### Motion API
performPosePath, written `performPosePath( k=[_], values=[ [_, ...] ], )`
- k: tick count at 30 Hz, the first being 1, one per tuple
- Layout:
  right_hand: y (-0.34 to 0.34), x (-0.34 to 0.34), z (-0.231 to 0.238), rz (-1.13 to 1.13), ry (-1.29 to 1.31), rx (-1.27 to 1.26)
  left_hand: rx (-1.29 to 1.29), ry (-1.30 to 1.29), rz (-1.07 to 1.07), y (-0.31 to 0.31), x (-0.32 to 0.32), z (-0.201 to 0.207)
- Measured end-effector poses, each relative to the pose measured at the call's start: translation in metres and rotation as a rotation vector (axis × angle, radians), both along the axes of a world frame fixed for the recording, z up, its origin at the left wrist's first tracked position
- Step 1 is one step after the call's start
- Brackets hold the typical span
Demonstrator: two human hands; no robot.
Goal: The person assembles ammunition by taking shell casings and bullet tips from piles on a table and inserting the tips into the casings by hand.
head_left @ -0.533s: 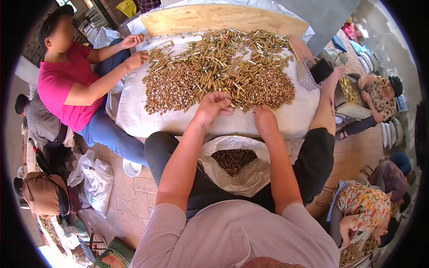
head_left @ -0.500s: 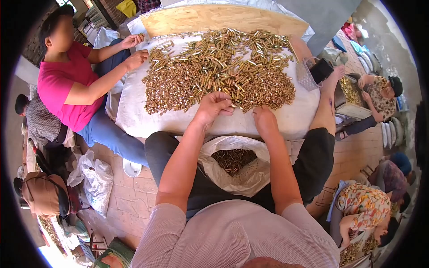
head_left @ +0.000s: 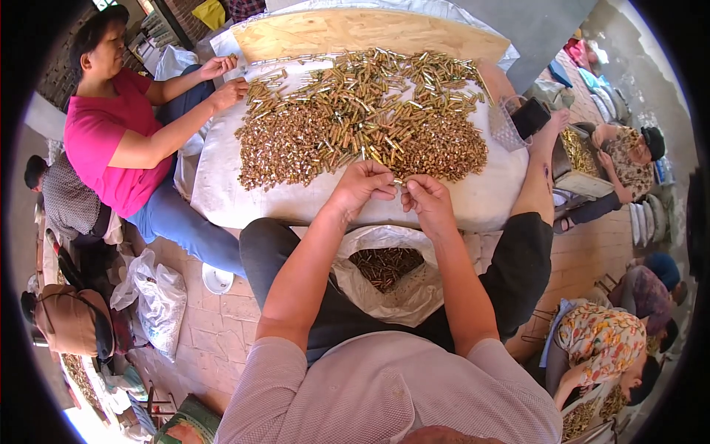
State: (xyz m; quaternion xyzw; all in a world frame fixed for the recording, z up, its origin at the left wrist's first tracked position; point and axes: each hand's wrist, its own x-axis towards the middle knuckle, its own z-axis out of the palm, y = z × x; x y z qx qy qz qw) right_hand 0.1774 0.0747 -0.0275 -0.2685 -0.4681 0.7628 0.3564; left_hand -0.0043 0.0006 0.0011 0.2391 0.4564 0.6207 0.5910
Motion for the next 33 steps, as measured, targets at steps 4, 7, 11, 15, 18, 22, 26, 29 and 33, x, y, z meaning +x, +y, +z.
performPosePath(
  k=[4, 7, 11, 15, 18, 22, 26, 29, 33],
  values=[
    [-0.001, 0.000, -0.002, 0.004, 0.028, 0.013, 0.002, -0.016, -0.018, 0.000, 0.001, -0.002],
    [-0.001, 0.000, 0.001, -0.005, 0.011, 0.011, -0.001, -0.019, -0.017, 0.000, 0.002, -0.002],
    [0.000, 0.003, 0.006, -0.010, -0.029, 0.045, -0.012, -0.011, -0.019, 0.000, 0.003, 0.001],
    [-0.002, 0.004, 0.015, -0.022, -0.071, 0.116, -0.010, 0.009, -0.018, -0.001, 0.003, 0.003],
    [0.000, 0.005, 0.014, -0.019, -0.070, 0.146, -0.005, 0.017, -0.023, -0.001, 0.004, 0.004],
    [-0.001, 0.006, 0.018, -0.021, -0.108, 0.205, 0.000, 0.038, -0.019, -0.002, 0.006, 0.004],
    [0.001, 0.010, 0.020, -0.004, -0.150, 0.239, -0.004, 0.087, -0.013, -0.002, 0.008, 0.007],
    [0.001, 0.011, 0.025, 0.033, -0.094, 0.151, 0.016, 0.077, -0.025, -0.003, 0.010, 0.008],
    [0.000, 0.013, 0.029, 0.092, 0.046, -0.060, 0.022, -0.072, -0.082, -0.003, 0.017, 0.003]
  ],
)
